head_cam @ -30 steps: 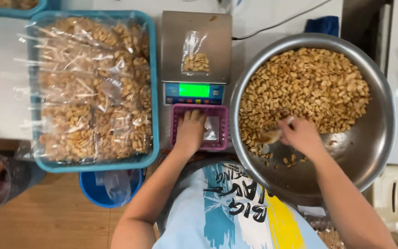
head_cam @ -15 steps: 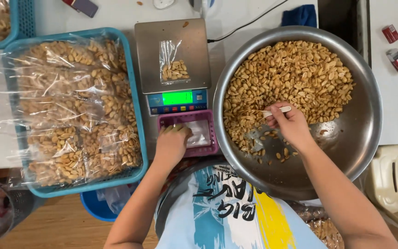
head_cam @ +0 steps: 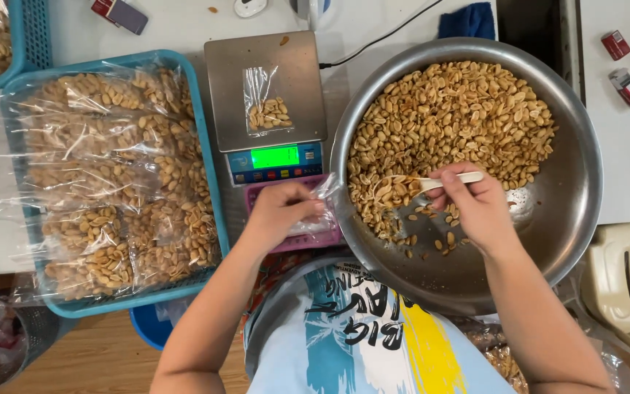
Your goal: Packing roasted peanuts into small plastic bags, weighing them on a digital scale for portion control, and organizing the finished bags into a storage tray.
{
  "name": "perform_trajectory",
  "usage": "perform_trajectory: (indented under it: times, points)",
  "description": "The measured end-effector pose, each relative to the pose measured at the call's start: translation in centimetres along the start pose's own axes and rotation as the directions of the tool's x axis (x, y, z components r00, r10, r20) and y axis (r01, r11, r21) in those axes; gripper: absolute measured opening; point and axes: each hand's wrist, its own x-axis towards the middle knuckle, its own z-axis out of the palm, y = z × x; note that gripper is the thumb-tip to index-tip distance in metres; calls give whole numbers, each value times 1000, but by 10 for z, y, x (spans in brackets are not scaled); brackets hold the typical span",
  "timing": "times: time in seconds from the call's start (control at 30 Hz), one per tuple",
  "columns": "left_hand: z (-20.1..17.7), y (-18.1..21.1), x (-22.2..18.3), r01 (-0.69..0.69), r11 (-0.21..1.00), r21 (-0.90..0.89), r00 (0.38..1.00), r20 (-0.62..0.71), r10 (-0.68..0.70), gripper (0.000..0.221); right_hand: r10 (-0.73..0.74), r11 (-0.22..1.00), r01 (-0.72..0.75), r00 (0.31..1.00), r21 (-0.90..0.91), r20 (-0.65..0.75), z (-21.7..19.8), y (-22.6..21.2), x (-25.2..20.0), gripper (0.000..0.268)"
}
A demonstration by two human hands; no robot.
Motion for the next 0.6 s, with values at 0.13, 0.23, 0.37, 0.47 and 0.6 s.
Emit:
perform_trajectory:
  times: [0.13, 0.23, 0.37, 0.47, 0.6]
  points:
    - [21, 8, 15, -94, 992, 82, 989, 119, 84, 9, -100, 994, 102, 994, 35, -53, -2, -29, -7, 24]
    - [36, 15, 22, -180, 978, 100, 972, 173, 161, 11, -157, 987, 155, 986, -33, -58, -2, -46, -10, 23]
    - [61, 30, 20, -296, 944, 146, 904, 363, 227, 32, -265, 871, 324, 943, -369, 202, -4, -45, -11, 15]
    - [81, 29, 23, -367, 929, 40, 831, 462, 309, 66, -585, 424, 785, 618, -452, 525, -5, -35, -18, 15]
    - [95, 23, 25, -379, 923, -61, 859, 348, 375, 54, -810, 339, 842, 488, -419, 325, -26, -9, -21, 22]
